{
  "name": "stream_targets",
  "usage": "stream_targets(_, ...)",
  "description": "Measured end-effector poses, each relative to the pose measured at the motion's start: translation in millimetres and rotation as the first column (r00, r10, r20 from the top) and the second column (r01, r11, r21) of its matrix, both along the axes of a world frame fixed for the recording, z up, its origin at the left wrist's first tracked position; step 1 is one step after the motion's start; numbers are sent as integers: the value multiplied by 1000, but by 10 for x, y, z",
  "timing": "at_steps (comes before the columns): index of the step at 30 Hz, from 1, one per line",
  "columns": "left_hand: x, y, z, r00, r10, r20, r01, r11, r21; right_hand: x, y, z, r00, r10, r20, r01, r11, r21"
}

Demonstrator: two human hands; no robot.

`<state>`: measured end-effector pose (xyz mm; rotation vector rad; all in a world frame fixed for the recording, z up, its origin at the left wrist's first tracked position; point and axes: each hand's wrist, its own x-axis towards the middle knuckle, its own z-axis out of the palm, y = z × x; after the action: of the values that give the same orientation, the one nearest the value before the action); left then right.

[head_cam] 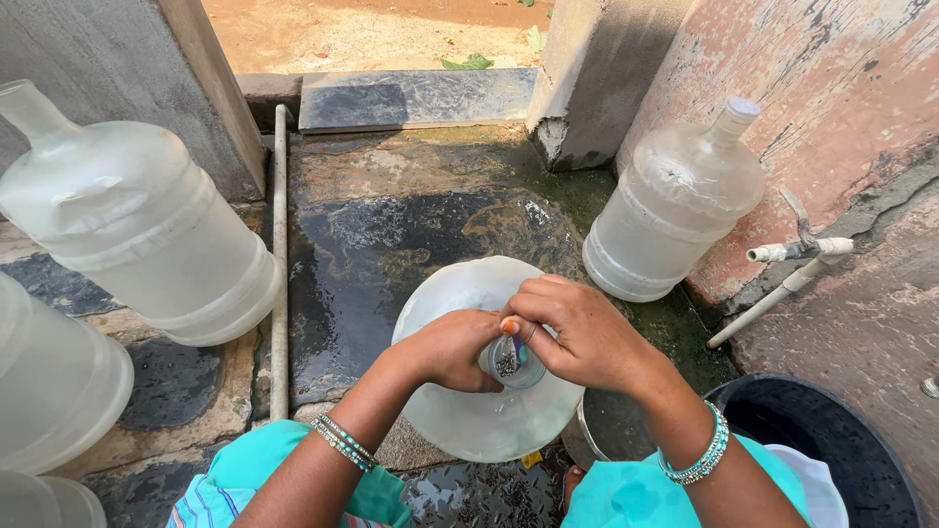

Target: The person cleans the inside of a large plastic water jug using a toothbrush and water. They scrub the interior walls and neck of the jug, rinse it, and then place the toothbrush inside the jug.

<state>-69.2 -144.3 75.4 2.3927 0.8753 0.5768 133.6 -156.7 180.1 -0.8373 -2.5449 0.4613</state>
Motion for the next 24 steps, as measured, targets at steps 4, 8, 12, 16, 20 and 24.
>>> stream_targets(4, 64, 14, 4, 995, 62, 79, -65, 998, 29, 20, 78, -148, 974, -178, -137, 153, 973, -173)
stream_targets(8, 91, -2, 11, 954, 182, 238, -193, 981, 24, 23, 194, -359, 840, -385, -383, 164, 852, -498)
stream_targets(12, 63, 9, 37, 937, 293, 192, -300, 954, 7, 45, 299, -542, 697, -479, -534, 89, 797, -598)
stream_targets(16, -27, 43, 79, 932, 310, 186, -313, 950, -16, 84, 355, -658, 619, -515, -593, 43, 776, -629)
stream_targets(20, -89, 34, 102, 953, 225, 205, -235, 972, 25, 136, 383, -654, 722, -475, -503, 94, 788, -609)
stream_targets(24, -104, 28, 81, 980, 156, 127, -151, 987, -51, 163, 368, -497, 918, -294, -267, 106, 829, -550)
